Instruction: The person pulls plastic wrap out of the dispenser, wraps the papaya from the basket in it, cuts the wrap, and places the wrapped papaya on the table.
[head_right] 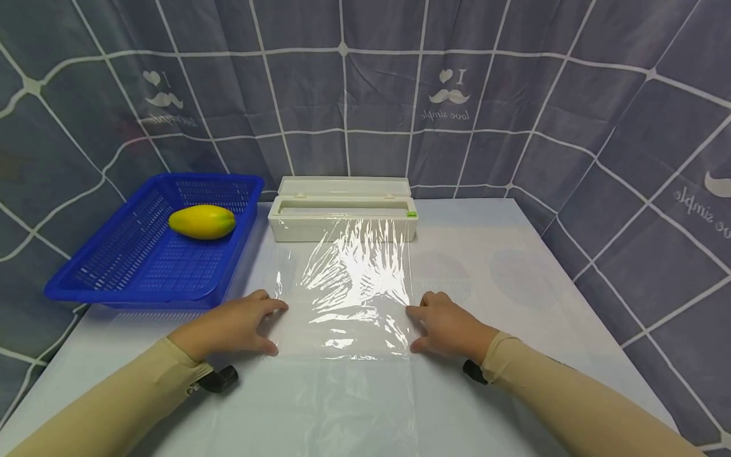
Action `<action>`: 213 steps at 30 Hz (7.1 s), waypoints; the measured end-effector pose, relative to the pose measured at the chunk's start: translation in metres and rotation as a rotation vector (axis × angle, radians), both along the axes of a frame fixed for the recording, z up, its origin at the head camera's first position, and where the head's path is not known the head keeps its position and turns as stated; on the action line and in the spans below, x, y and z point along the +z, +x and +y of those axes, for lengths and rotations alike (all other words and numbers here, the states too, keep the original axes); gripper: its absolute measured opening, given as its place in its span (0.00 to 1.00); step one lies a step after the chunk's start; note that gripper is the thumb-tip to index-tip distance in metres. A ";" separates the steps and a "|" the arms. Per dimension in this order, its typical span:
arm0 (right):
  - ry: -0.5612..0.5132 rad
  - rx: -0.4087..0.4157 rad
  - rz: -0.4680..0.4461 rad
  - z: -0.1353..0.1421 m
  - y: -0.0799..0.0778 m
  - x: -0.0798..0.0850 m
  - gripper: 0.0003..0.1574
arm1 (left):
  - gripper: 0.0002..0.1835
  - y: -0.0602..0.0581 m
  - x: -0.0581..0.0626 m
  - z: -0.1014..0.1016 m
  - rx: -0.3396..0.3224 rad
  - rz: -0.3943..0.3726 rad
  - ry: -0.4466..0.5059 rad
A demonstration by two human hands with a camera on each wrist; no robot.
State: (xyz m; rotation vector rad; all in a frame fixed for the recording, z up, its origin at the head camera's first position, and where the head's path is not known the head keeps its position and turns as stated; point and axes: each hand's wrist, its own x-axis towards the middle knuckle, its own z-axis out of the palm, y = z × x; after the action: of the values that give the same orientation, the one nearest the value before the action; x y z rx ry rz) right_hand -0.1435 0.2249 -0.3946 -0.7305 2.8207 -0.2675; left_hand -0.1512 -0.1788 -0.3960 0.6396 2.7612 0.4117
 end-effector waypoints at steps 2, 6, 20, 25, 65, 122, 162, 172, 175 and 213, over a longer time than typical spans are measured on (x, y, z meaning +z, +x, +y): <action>0.021 0.016 0.021 0.002 0.000 -0.002 0.45 | 0.47 0.000 -0.001 -0.001 -0.002 0.009 -0.001; 0.047 0.039 0.032 0.007 -0.002 -0.005 0.45 | 0.47 0.000 -0.003 -0.002 -0.019 0.050 0.008; 0.060 0.075 -0.038 0.012 -0.006 -0.008 0.47 | 0.46 -0.002 0.001 -0.001 -0.023 0.040 -0.032; 0.048 0.075 -0.043 0.011 -0.003 -0.004 0.47 | 0.45 -0.001 0.009 0.001 -0.036 0.045 -0.075; 0.026 0.076 -0.053 0.014 0.001 -0.009 0.46 | 0.45 -0.138 0.104 -0.160 0.267 0.030 -0.059; 0.038 0.057 -0.058 0.015 0.003 -0.008 0.47 | 0.47 -0.154 0.082 -0.154 0.356 0.081 -0.103; 0.045 0.085 -0.053 0.017 -0.002 -0.010 0.47 | 0.50 -0.115 0.125 -0.075 0.219 0.371 0.150; 0.056 0.077 -0.056 0.018 -0.002 -0.012 0.47 | 0.44 -0.102 0.115 -0.033 0.095 0.420 0.129; 0.053 0.077 -0.056 0.017 -0.002 -0.012 0.47 | 0.45 -0.100 0.109 -0.020 0.063 0.423 0.128; 0.042 0.060 -0.095 0.015 -0.001 -0.007 0.49 | 0.46 -0.076 0.019 0.096 -0.147 0.307 0.146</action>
State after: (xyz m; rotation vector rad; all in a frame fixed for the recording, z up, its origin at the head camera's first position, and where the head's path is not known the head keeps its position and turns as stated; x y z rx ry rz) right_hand -0.1442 0.2396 -0.4016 -0.7704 2.7020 -0.2264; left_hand -0.2274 -0.0823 -0.3772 1.0113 2.9603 0.5247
